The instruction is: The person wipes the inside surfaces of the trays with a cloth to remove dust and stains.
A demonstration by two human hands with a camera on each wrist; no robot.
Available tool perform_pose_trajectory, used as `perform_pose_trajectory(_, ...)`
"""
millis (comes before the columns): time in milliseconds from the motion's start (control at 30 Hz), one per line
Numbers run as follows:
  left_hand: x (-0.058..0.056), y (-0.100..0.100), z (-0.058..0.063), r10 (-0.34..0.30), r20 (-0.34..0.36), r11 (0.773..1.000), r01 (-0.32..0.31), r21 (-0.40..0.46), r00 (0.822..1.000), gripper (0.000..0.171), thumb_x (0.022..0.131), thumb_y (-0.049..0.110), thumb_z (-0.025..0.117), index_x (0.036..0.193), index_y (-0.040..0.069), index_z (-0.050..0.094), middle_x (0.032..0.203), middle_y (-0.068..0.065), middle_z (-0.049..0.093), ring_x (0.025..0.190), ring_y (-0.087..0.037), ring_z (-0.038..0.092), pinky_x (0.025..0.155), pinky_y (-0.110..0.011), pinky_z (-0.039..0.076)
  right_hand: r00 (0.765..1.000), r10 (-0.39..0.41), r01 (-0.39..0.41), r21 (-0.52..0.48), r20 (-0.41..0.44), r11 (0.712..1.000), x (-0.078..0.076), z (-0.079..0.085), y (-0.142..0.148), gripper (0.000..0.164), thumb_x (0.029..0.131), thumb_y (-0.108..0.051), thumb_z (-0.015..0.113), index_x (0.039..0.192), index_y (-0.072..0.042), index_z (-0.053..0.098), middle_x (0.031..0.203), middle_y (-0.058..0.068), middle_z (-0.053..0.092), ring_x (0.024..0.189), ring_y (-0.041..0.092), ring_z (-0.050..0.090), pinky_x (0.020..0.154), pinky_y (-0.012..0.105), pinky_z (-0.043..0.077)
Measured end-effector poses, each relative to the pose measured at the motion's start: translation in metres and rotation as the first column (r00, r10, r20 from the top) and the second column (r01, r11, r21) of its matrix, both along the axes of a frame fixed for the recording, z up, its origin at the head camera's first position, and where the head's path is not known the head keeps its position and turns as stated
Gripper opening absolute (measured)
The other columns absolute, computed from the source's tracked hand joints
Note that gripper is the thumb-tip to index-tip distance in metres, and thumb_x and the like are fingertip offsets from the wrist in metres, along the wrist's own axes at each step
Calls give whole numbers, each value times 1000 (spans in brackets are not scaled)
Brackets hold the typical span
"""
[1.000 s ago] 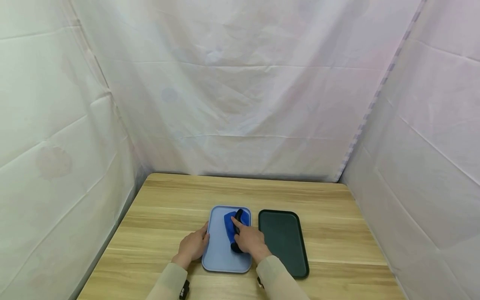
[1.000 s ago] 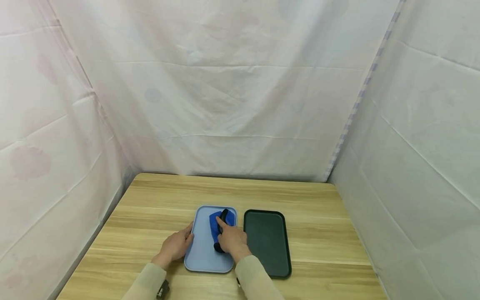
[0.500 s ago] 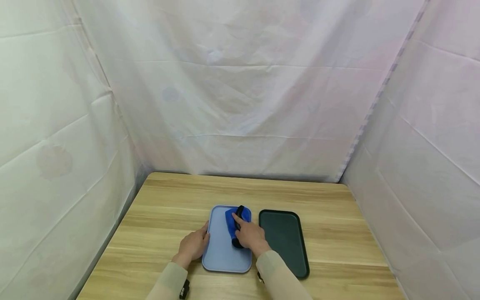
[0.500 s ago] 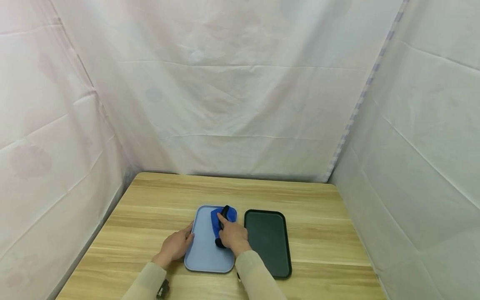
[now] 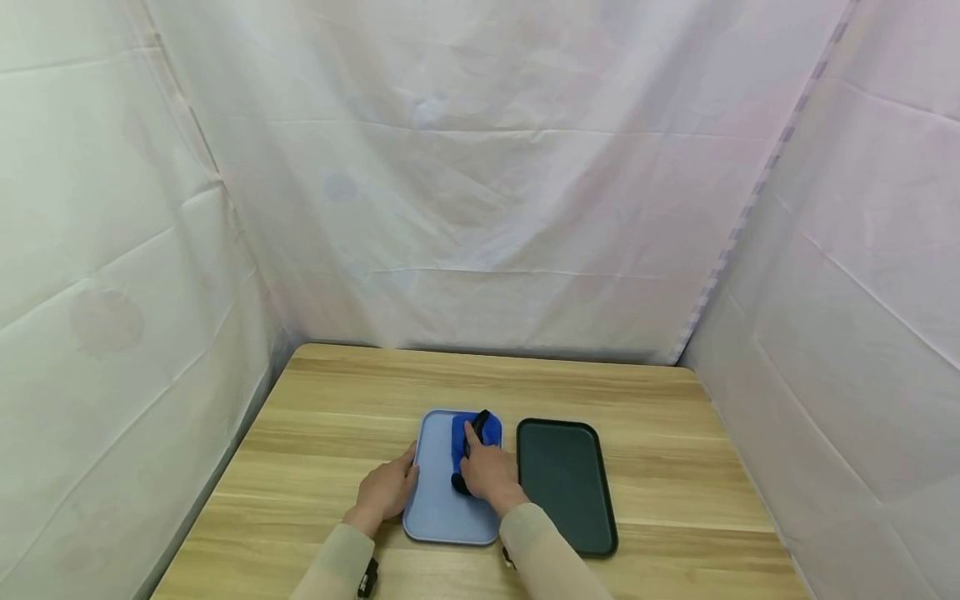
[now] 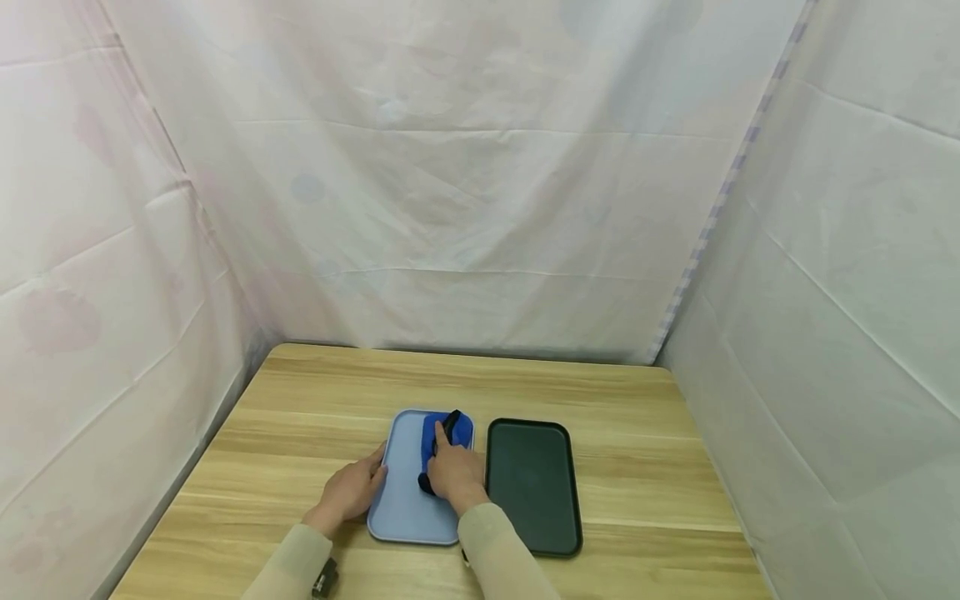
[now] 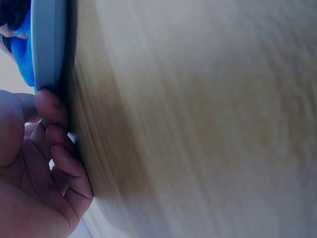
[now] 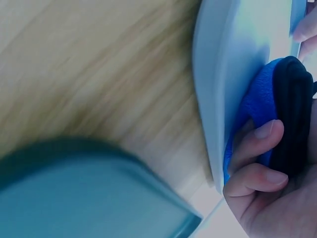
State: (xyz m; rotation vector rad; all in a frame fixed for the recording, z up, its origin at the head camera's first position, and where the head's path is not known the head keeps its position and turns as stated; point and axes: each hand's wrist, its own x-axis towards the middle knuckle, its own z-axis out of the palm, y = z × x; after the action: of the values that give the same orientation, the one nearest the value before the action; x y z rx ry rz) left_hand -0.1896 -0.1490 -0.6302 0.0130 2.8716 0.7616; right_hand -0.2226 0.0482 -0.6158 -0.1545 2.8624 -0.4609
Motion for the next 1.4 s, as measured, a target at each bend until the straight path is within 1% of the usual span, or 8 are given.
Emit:
perform_pose_trajectory(167, -1, -1, -1, -4, 0, 1000, 4, -1, 1000, 51, 100, 32, 49, 148, 16, 41, 122, -15, 67, 84, -25, 67, 63, -41, 49, 1000, -13, 13, -2, -4, 1000, 1, -3, -11, 66, 98, -40, 48, 156, -25, 18, 47, 3, 50, 38, 19, 44, 38, 34, 30)
perform_pose_trajectory(400, -2, 0, -2, -3, 8, 1000, 3, -19, 1000, 52, 100, 33, 49, 148, 16, 41, 119, -15, 68, 84, -25, 67, 66, -43, 50, 1000, -23, 23, -26, 11, 999, 1, -2, -17, 69, 99, -41, 47, 157, -20, 16, 48, 3, 51, 40, 20, 48, 41, 37, 34)
perform_pose_trajectory(533, -2, 0, -3, 0, 16, 1000, 0, -11, 1000, 52, 100, 32, 48, 149, 17, 40, 115, -14, 70, 73, -18, 61, 61, -40, 47, 1000, -21, 22, -30, 23, 999, 0, -1, -18, 69, 99, -42, 46, 157, -19, 15, 48, 3, 51, 41, 21, 48, 42, 37, 35)
perform_pose_trajectory(600, -2, 0, -3, 0, 18, 1000, 0, -8, 1000, 52, 100, 32, 48, 149, 17, 39, 114, -14, 70, 70, -17, 60, 60, -39, 46, 999, -21, 22, -36, 32, 999, 0, -1, -20, 70, 99, -42, 46, 157, -20, 14, 49, 4, 51, 41, 21, 49, 42, 37, 36)
perform_pose_trajectory(767, -2, 0, -4, -3, 12, 1000, 3, -19, 1000, 51, 100, 32, 48, 149, 17, 40, 119, -15, 68, 80, -21, 66, 66, -43, 50, 999, -25, 28, -65, 48, 998, 0, -1, -24, 71, 99, -43, 46, 157, -21, 12, 51, 4, 52, 43, 21, 50, 44, 37, 37)
perform_pose_trajectory(1033, -4, 0, -5, 0, 21, 999, 1, -33, 1000, 52, 100, 33, 48, 149, 19, 39, 115, -14, 70, 77, -19, 64, 65, -42, 49, 999, -22, 25, -53, 45, 998, -1, 0, -28, 70, 98, -44, 49, 157, -24, 15, 54, 4, 54, 47, 20, 51, 48, 38, 41)
perform_pose_trajectory(1233, -3, 1, -2, 4, 23, 1000, -4, -26, 1000, 52, 100, 33, 48, 149, 19, 39, 117, -15, 69, 89, -28, 68, 70, -46, 51, 997, -10, 13, -49, 73, 999, -5, 1, -32, 71, 97, -46, 49, 156, -27, 15, 61, 7, 60, 53, 20, 54, 54, 39, 44)
perform_pose_trajectory(1400, -3, 1, -2, 4, 23, 1000, -3, -26, 1000, 52, 100, 33, 49, 149, 19, 39, 117, -16, 69, 92, -31, 69, 71, -47, 51, 996, 9, -4, -64, 84, 998, -6, 1, -35, 70, 98, -45, 49, 156, -28, 14, 59, 6, 56, 53, 20, 53, 55, 39, 43)
